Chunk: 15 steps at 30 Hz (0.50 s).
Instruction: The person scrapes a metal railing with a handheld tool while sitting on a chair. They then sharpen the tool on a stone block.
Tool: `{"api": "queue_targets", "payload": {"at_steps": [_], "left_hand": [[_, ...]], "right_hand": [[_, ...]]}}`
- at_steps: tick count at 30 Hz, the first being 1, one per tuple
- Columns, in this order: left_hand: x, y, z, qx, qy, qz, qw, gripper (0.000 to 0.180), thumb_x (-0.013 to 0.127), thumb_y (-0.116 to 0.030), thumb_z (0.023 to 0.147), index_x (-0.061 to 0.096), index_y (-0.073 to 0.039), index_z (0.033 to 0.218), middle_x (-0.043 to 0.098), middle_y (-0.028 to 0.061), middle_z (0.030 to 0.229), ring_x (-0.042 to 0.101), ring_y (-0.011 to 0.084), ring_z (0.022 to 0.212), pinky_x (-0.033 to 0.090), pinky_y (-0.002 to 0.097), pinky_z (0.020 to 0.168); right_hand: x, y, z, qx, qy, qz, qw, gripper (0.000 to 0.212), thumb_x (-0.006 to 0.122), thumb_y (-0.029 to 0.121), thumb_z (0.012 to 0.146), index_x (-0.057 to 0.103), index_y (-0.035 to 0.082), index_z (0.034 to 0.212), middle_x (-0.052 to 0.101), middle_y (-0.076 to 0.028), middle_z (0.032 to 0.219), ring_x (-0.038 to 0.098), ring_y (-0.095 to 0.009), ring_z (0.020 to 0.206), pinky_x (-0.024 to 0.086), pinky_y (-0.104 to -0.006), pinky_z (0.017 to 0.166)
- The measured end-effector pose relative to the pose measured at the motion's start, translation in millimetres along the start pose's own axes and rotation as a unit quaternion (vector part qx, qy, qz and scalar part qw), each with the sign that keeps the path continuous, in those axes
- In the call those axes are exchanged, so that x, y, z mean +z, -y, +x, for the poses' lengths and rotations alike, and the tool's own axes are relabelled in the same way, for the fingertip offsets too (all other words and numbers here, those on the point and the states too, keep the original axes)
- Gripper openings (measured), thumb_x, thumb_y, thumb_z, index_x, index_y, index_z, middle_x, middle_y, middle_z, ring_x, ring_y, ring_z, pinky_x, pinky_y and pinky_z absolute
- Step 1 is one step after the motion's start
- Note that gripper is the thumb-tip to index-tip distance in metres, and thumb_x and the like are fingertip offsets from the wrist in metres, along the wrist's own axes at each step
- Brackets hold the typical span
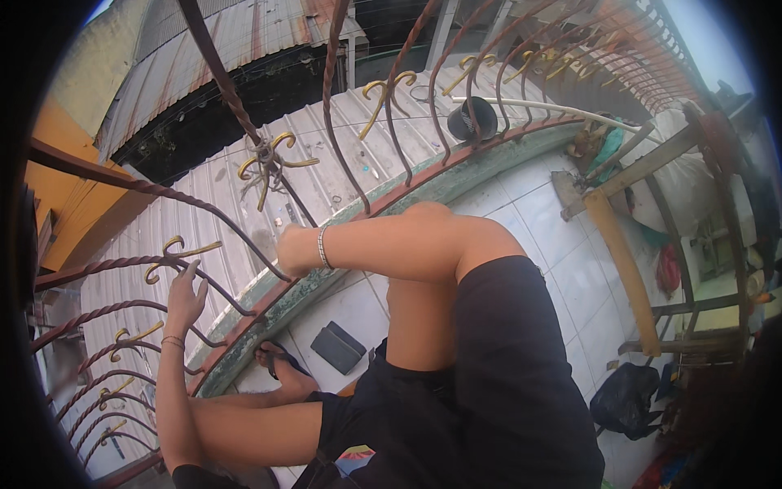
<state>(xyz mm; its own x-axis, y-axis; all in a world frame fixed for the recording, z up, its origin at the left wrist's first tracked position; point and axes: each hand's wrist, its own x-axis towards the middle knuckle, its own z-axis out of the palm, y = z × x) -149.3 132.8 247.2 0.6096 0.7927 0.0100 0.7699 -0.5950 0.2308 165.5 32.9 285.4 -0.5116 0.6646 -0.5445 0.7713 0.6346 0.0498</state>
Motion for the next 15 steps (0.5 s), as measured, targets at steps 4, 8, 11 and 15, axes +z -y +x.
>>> {"api": "queue_targets", "payload": {"at_steps": [4,8,11,15], "left_hand": [[-16,-11,-4,0.000,0.011,0.039,0.999,0.049,0.060,-0.024,0.094,0.052,-0.005,0.138,0.062,0.0278,0.121,0.059,0.0442,0.112,0.047,0.0495,0.098],[-17,-13,-11,-0.016,0.020,0.048,0.999,0.050,0.059,-0.025,0.095,0.050,-0.007,0.140,0.060,0.0240,0.128,0.058,0.0407,0.118,0.048,0.0473,0.101],[-17,-14,-15,-0.014,0.025,0.038,0.999,0.053,0.060,-0.022,0.092,0.048,-0.006,0.142,0.060,0.0235,0.129,0.060,0.0397,0.116,0.050,0.0468,0.098],[-8,-9,-13,0.012,-0.006,0.052,0.999,0.052,0.059,-0.024,0.092,0.050,-0.007,0.141,0.065,0.0247,0.113,0.062,0.0405,0.110,0.052,0.0486,0.092]], "right_hand": [[-13,-1,-7,0.005,-0.021,0.030,0.999,0.021,0.066,0.016,0.080,0.078,0.005,0.094,0.074,-0.018,0.100,0.072,-0.032,0.096,0.058,-0.0422,0.078],[-19,-3,-8,0.031,0.038,0.030,0.998,0.022,0.064,0.008,0.081,0.077,0.002,0.098,0.073,-0.017,0.105,0.071,-0.032,0.099,0.056,-0.0429,0.083],[-20,-5,-12,0.042,0.063,0.034,0.997,0.021,0.062,0.006,0.081,0.076,0.001,0.097,0.073,-0.019,0.104,0.071,-0.033,0.098,0.056,-0.0430,0.083],[-2,-15,-9,0.039,0.056,0.035,0.997,0.024,0.060,0.008,0.084,0.074,0.006,0.104,0.072,-0.021,0.097,0.069,-0.037,0.095,0.055,-0.0479,0.083]]}}
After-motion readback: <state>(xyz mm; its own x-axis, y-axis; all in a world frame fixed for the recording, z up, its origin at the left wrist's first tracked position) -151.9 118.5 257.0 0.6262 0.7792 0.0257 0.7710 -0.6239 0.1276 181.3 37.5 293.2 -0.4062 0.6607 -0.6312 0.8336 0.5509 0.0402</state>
